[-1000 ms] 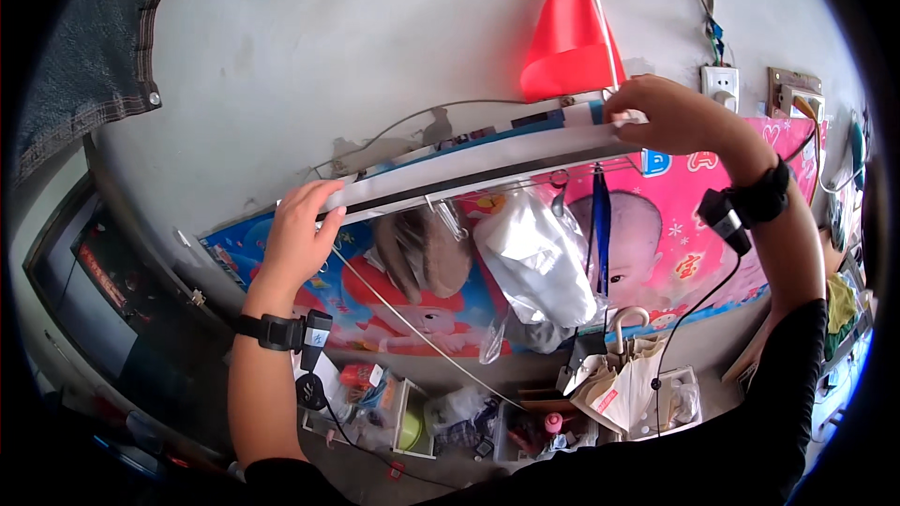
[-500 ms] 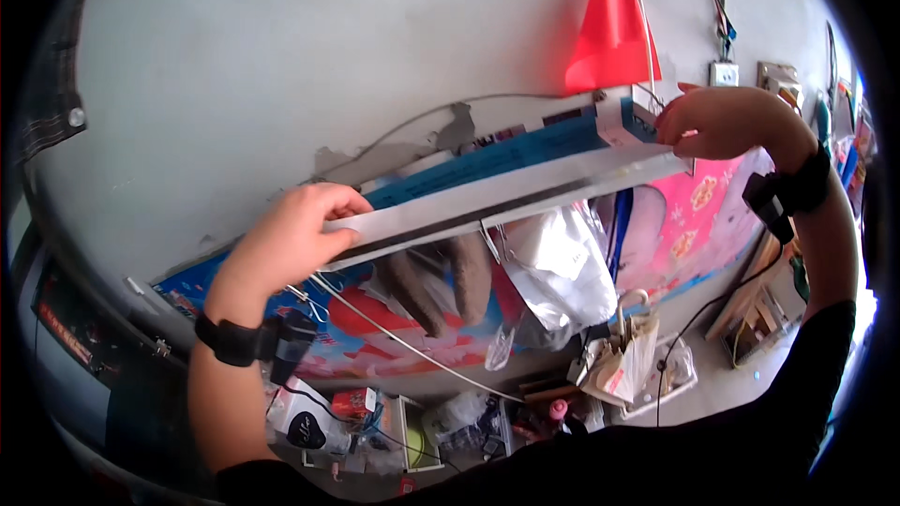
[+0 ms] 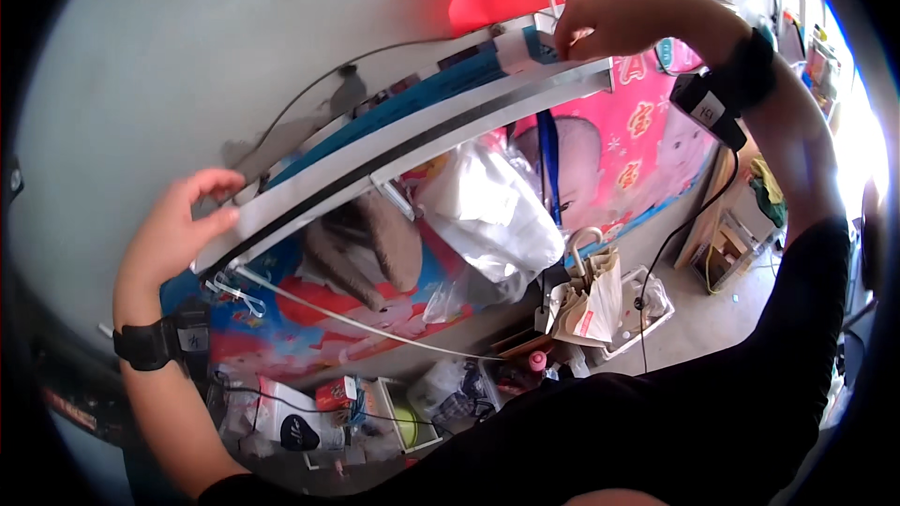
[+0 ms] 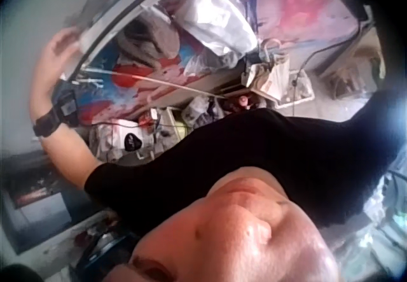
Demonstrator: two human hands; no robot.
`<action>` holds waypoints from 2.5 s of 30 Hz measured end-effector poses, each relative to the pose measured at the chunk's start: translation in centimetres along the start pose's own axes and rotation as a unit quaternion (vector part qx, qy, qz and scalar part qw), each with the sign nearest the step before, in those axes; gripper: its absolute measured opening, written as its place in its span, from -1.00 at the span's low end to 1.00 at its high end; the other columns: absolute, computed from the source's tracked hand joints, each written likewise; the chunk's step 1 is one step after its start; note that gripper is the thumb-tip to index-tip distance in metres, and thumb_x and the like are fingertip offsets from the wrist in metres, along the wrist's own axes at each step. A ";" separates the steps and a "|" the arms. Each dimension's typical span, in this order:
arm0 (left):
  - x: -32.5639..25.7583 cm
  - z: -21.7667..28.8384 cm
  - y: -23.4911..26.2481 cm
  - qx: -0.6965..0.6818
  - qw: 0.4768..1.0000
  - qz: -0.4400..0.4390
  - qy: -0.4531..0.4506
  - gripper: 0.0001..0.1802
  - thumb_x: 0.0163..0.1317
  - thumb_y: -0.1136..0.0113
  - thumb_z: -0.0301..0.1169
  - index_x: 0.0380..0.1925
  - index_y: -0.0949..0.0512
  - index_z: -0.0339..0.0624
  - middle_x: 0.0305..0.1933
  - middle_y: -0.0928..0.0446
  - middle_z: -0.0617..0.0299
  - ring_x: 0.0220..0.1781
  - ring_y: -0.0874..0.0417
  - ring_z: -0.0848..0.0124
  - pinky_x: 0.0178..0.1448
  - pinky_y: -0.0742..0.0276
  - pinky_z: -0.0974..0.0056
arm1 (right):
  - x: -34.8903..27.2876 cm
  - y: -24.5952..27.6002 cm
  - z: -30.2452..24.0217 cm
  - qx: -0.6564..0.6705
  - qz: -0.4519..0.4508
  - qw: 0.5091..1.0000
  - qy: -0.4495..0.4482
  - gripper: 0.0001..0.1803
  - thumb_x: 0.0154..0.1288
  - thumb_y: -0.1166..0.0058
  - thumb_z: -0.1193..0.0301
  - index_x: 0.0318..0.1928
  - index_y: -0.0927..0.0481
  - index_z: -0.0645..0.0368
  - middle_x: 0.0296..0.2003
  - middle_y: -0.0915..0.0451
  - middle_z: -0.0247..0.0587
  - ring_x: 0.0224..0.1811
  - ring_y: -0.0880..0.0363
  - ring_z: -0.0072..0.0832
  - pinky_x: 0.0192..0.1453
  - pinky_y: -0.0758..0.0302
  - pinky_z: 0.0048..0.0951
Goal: Folding and taping a paper vision chart.
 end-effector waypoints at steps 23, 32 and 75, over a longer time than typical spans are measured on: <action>-13.2 -3.3 -7.5 0.046 0.871 0.479 -0.101 -0.59 0.20 -0.22 -0.48 0.09 -0.53 -0.28 0.11 -0.54 -0.05 0.14 -0.56 0.02 0.21 -0.46 0.07 | 0.5 2.7 -32.3 0.072 0.439 0.820 0.359 -0.63 0.18 -0.19 0.44 0.03 -0.59 0.17 0.09 -0.56 -0.11 0.17 -0.51 -0.17 0.26 -0.42 -0.16; -13.1 -4.3 -8.0 0.093 0.842 0.527 -0.061 -0.57 0.19 -0.27 -0.36 0.08 -0.54 -0.15 0.15 -0.53 0.07 0.17 -0.51 0.11 0.25 -0.26 0.03 | 6.0 3.4 -36.2 0.129 0.345 0.847 0.383 -0.67 0.18 -0.13 0.53 0.00 -0.60 0.15 0.10 -0.52 -0.07 0.17 -0.48 -0.07 0.24 -0.42 -0.12; -14.6 -3.2 -8.3 0.142 0.836 0.525 -0.080 -0.67 0.16 -0.26 -0.34 -0.04 -0.59 -0.09 0.06 -0.55 0.13 0.07 -0.52 0.15 0.17 -0.25 0.08 | 13.4 5.7 -33.0 0.299 0.218 0.901 0.226 -0.70 0.13 -0.16 0.31 -0.19 -0.71 0.23 -0.40 -0.68 -0.10 -0.36 -0.60 -0.39 -0.19 -0.51 -0.34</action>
Point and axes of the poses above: each hand's wrist, its own x-axis towards the middle knuckle, its own y-axis out of the back of the hand, z = x × y, the point moved 10 cm from there along x, towards the middle knuckle
